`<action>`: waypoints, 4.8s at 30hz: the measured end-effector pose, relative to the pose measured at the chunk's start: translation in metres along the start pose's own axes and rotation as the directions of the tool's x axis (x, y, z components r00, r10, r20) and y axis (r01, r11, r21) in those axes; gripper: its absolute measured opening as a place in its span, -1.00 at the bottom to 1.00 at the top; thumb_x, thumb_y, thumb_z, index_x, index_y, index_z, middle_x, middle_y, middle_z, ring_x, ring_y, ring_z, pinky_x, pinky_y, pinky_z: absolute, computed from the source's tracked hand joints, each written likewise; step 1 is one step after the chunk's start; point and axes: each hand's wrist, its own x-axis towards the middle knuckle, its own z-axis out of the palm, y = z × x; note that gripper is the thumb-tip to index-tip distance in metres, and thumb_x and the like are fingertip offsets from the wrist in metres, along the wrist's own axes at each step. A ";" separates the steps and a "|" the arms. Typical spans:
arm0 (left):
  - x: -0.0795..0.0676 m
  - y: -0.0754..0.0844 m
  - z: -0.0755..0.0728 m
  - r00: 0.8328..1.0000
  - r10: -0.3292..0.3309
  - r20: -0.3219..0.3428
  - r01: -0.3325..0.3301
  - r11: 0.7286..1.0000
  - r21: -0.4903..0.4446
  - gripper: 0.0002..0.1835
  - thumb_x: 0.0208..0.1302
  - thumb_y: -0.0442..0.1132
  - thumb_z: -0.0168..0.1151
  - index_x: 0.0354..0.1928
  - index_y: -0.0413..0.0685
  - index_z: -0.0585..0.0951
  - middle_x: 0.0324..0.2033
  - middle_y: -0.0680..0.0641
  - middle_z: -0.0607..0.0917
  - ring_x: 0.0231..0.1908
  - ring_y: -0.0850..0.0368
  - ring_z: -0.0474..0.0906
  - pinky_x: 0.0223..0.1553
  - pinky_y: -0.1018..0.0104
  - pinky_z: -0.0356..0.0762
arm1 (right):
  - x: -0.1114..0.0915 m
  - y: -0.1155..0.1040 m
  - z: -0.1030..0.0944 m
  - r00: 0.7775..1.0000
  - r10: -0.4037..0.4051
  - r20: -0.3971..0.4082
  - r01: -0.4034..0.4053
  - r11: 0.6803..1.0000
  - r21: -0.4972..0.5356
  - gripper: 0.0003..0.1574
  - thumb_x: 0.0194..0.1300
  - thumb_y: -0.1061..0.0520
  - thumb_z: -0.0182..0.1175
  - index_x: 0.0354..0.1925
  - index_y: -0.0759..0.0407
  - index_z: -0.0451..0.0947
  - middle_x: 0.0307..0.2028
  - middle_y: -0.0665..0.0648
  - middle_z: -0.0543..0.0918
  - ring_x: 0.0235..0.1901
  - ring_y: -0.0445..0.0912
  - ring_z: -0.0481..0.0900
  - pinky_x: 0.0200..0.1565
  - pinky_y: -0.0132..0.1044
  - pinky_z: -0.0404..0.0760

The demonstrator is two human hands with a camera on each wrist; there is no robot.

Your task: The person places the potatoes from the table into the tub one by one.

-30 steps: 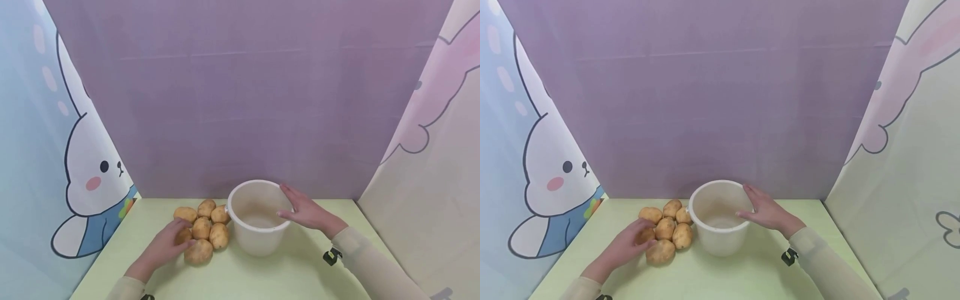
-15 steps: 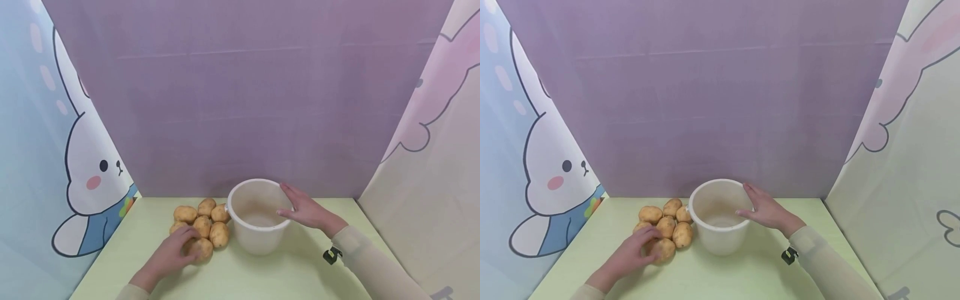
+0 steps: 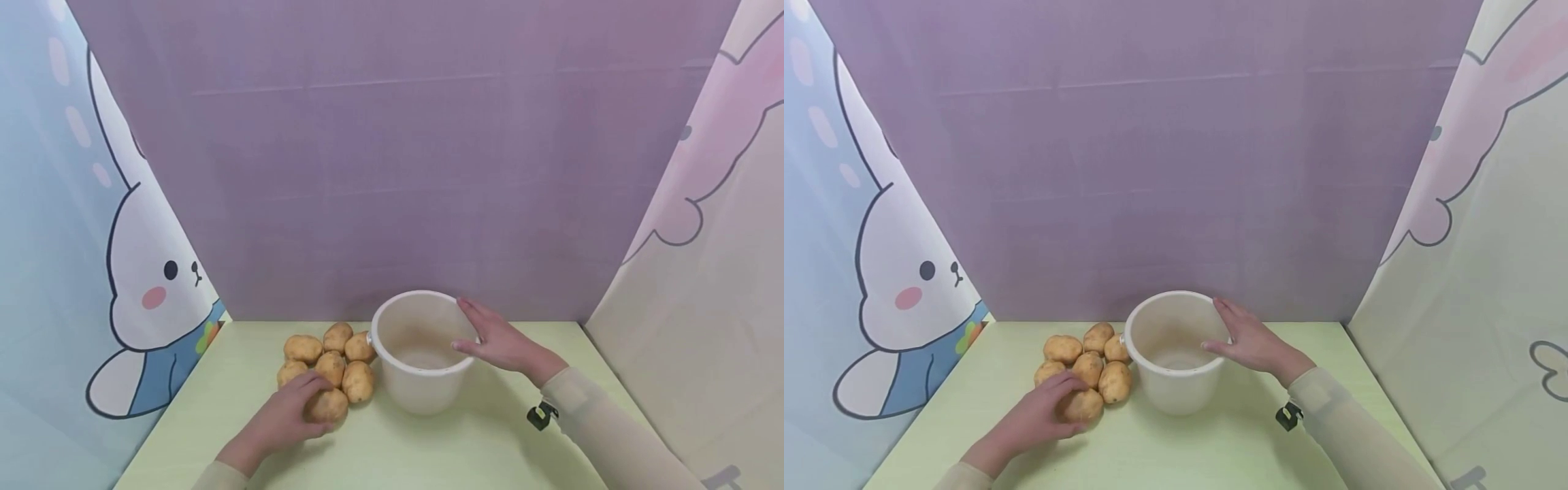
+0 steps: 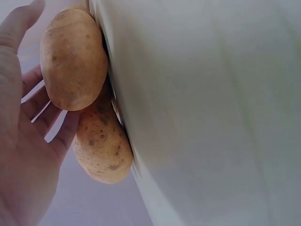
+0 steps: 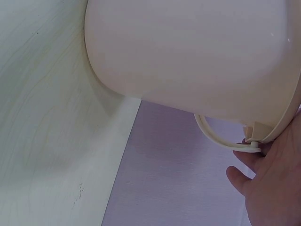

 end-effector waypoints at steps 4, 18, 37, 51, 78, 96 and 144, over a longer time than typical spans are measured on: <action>0.002 0.001 -0.001 0.999 -0.013 0.031 0.012 1.000 0.004 -0.31 0.08 0.11 0.77 0.24 0.17 0.70 0.25 0.19 0.64 0.31 0.04 0.58 0.36 -0.15 0.58 | 0.000 0.000 0.000 1.000 0.000 -0.001 0.000 1.000 -0.004 0.29 0.53 -0.40 0.26 0.75 0.35 -0.01 0.72 0.38 0.11 0.67 0.39 0.09 0.59 0.37 0.14; 0.006 0.000 0.002 0.996 0.051 0.069 -0.060 0.990 0.128 -0.20 -0.02 -0.11 0.82 0.33 0.02 0.68 0.27 0.04 0.63 0.27 -0.04 0.61 0.34 -0.12 0.59 | 0.000 0.001 0.000 1.000 0.006 -0.005 -0.006 1.000 -0.004 0.29 0.53 -0.41 0.27 0.75 0.33 -0.01 0.71 0.37 0.12 0.67 0.37 0.10 0.59 0.38 0.15; 0.007 0.002 0.000 0.996 0.000 0.088 -0.003 0.999 0.041 -0.18 0.03 -0.13 0.79 0.38 0.00 0.64 0.32 0.02 0.59 0.34 -0.06 0.56 0.39 -0.16 0.55 | 0.000 0.001 0.001 1.000 0.003 0.000 -0.003 1.000 0.003 0.31 0.53 -0.42 0.27 0.77 0.30 -0.03 0.72 0.36 0.10 0.68 0.35 0.08 0.60 0.33 0.14; 0.015 0.001 -0.017 0.999 -0.049 0.005 0.049 0.999 0.022 -0.20 0.03 -0.12 0.66 0.40 0.09 0.63 0.31 0.11 0.60 0.33 -0.01 0.57 0.35 -0.18 0.58 | 0.001 -0.001 -0.001 1.000 -0.003 -0.004 0.003 1.000 0.009 0.31 0.53 -0.42 0.28 0.76 0.32 -0.02 0.72 0.36 0.11 0.67 0.35 0.10 0.59 0.34 0.17; 0.053 0.025 -0.076 0.992 0.032 -0.119 -0.045 0.994 -0.102 -0.27 0.07 -0.19 0.54 0.37 0.08 0.61 0.18 0.16 0.63 0.07 0.16 0.62 0.07 -0.04 0.70 | -0.001 -0.005 -0.002 1.000 0.014 0.000 -0.014 0.999 0.035 0.30 0.52 -0.41 0.29 0.76 0.30 -0.01 0.72 0.37 0.11 0.67 0.37 0.10 0.57 0.39 0.18; 0.101 0.050 -0.094 0.990 0.122 -0.068 -0.131 0.981 -0.145 -0.32 0.17 -0.15 0.58 0.36 0.29 0.61 0.15 0.26 0.61 0.05 0.22 0.61 0.10 0.02 0.68 | -0.001 -0.002 0.000 1.000 0.015 0.005 -0.015 1.000 0.020 0.32 0.53 -0.45 0.27 0.76 0.30 -0.02 0.72 0.37 0.11 0.67 0.36 0.08 0.57 0.39 0.17; 0.232 0.104 -0.061 0.958 0.209 0.194 -0.189 0.975 -0.116 -0.38 0.23 -0.08 0.65 0.32 0.04 0.67 0.15 0.04 0.67 0.11 0.12 0.60 0.24 0.10 0.59 | 0.001 -0.002 0.000 0.999 -0.028 -0.015 0.028 1.000 0.006 0.29 0.52 -0.42 0.28 0.74 0.35 0.05 0.69 0.37 0.18 0.64 0.34 0.20 0.55 0.34 0.29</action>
